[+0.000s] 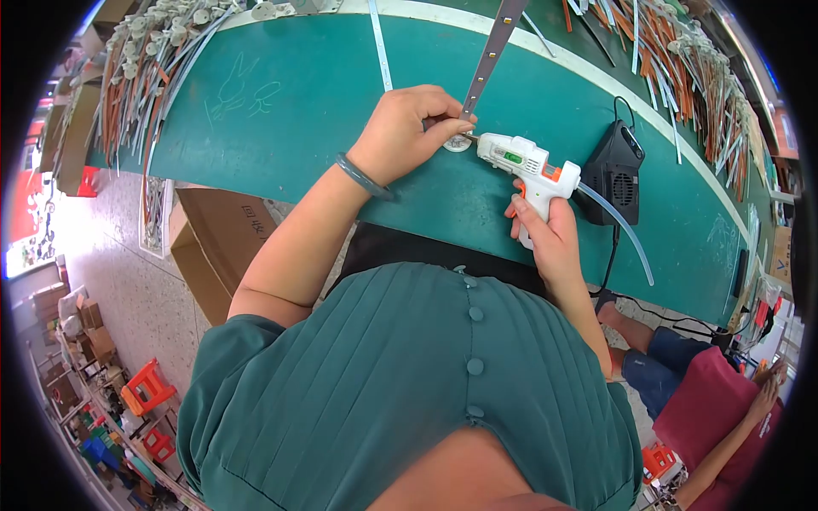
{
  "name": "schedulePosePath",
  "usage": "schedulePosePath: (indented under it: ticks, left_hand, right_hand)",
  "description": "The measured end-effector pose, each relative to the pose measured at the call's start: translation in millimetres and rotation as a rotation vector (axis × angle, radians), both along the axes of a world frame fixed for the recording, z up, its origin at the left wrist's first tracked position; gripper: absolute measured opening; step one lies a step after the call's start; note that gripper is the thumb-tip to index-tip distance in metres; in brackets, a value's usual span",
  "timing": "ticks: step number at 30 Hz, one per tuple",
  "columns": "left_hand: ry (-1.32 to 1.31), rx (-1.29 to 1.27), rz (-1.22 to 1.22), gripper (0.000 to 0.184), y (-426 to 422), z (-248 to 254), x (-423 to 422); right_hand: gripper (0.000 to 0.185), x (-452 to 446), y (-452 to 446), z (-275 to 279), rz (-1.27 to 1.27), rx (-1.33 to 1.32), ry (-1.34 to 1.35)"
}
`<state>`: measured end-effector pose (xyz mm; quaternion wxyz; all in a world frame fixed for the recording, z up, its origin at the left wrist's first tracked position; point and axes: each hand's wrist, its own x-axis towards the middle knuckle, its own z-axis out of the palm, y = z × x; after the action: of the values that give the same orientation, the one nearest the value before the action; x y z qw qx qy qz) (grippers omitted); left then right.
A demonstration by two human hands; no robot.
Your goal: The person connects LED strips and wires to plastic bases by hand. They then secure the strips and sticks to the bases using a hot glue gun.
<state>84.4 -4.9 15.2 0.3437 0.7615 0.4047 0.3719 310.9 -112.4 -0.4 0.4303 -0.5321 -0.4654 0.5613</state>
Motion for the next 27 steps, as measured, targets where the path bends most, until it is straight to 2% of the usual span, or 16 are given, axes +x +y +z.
schedulePosePath:
  ticks: [3, 6, 9, 12, 15, 27]
  left_hand:
    - [-0.012, 0.029, -0.017, 0.012, -1, 4, 1]
    - [0.089, 0.110, -0.082, 0.009, -1, 15, -2]
    - [0.090, 0.021, -0.165, 0.008, 1, 16, -5]
    - [0.041, 0.057, -0.177, 0.014, 4, 15, -1]
    - [-0.003, -0.042, -0.159, 0.021, 2, 21, 5]
    - [0.055, 0.091, -0.154, 0.015, 3, 14, 12]
  right_hand:
    - [0.030, 2, -1, 1, -0.005, -0.021, 0.019]
    - [0.033, 10, -1, 8, -0.006, -0.074, 0.152]
    - [0.036, 18, -6, 5, 0.003, -0.049, 0.178]
    - [0.038, 21, -7, 4, 0.041, -0.035, 0.181]
    - [0.037, 20, -7, 3, 0.034, -0.053, 0.183]
    - [0.033, 13, 4, 9, 0.007, -0.138, 0.155]
